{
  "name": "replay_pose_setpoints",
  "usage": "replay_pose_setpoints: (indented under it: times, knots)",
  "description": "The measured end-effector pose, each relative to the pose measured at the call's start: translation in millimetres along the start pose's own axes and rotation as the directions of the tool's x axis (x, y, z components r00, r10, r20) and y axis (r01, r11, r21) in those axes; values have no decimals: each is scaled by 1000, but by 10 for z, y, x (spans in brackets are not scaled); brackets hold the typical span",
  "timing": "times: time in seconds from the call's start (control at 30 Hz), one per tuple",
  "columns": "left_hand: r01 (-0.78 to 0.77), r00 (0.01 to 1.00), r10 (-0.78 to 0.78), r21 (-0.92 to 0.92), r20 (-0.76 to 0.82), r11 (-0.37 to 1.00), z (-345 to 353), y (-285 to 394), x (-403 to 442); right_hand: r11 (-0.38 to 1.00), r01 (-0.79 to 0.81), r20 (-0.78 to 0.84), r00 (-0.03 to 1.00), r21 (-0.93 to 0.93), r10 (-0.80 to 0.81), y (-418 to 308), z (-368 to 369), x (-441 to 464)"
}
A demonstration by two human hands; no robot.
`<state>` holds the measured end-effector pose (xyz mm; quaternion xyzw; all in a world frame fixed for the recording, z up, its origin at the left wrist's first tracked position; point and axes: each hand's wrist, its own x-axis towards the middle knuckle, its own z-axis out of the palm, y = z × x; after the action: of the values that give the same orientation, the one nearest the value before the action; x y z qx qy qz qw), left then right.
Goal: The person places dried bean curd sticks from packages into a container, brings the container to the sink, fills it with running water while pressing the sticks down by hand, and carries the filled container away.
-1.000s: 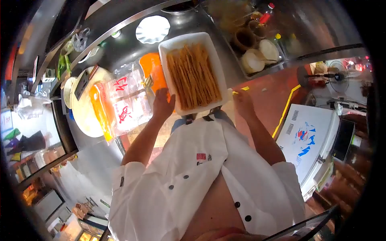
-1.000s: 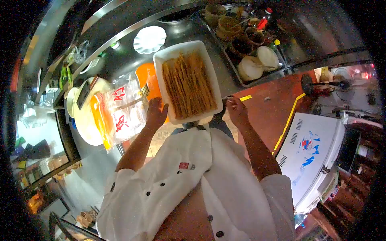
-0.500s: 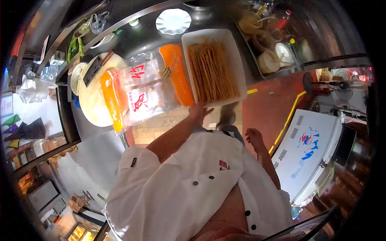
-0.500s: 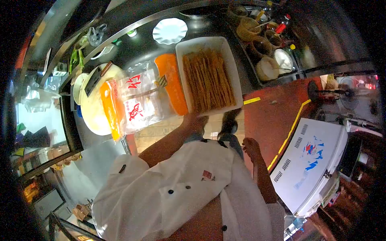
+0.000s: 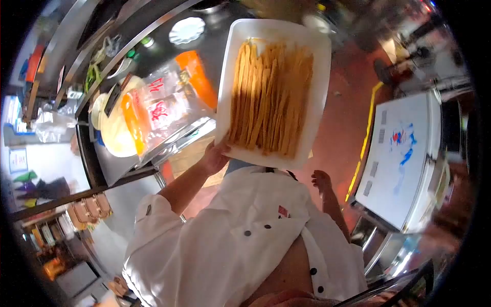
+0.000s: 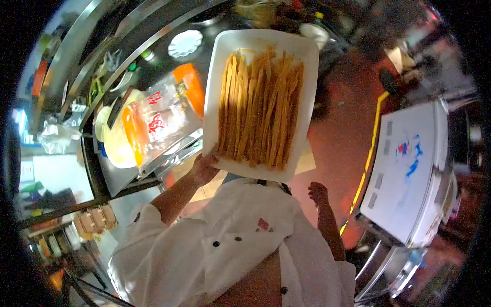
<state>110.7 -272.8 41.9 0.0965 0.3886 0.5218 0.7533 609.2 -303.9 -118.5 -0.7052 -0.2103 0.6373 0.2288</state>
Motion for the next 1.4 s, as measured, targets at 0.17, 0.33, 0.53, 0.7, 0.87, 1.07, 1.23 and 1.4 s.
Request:
replay_pose_setpoints:
  times: [0.17, 0.33, 0.53, 0.7, 0.87, 1.07, 1.23, 1.4]
  knots:
    - [141, 962, -160, 101, 223, 985, 1080, -932, -275, 827, 287, -15, 947, 483, -320, 628, -482, -971]
    - [296, 781, -525, 540, 338, 788, 1967, -1821, -396, 615, 466, -182, 865, 636, -467, 777, -1142, -2467]
    - [-348, 544, -775, 927, 322, 141, 2863, -3304, -24, 710, 466, -381, 877, 528, -293, 1316, -1979, -3729]
    - [365, 20, -988, 919, 151, 147, 4267, -5130, -110, 710, 361, -570, 819, 605, 70, 2215, -2707, -3980]
    - [149, -123, -991, 986, -50, -68, 4924, -7031, -4, 389, 663, -769, 571, 639, 289, 2874, -3315, -3958]
    - [-78, -164, -948, 962, -273, -263, 5978, -8701, -811, 324, 767, -800, 380, 553, 464, 3466, -4268, -4388]
    - [-207, -172, -930, 935, -325, -288, 6345, -9751, -1504, 305, 786, -797, 357, 538, 486, 4235, -5311, -4905]
    - [-113, -175, -944, 958, -280, -263, 6255, -10728, -2266, 330, 763, -788, 358, 556, 501, 5580, -6230, -5178]
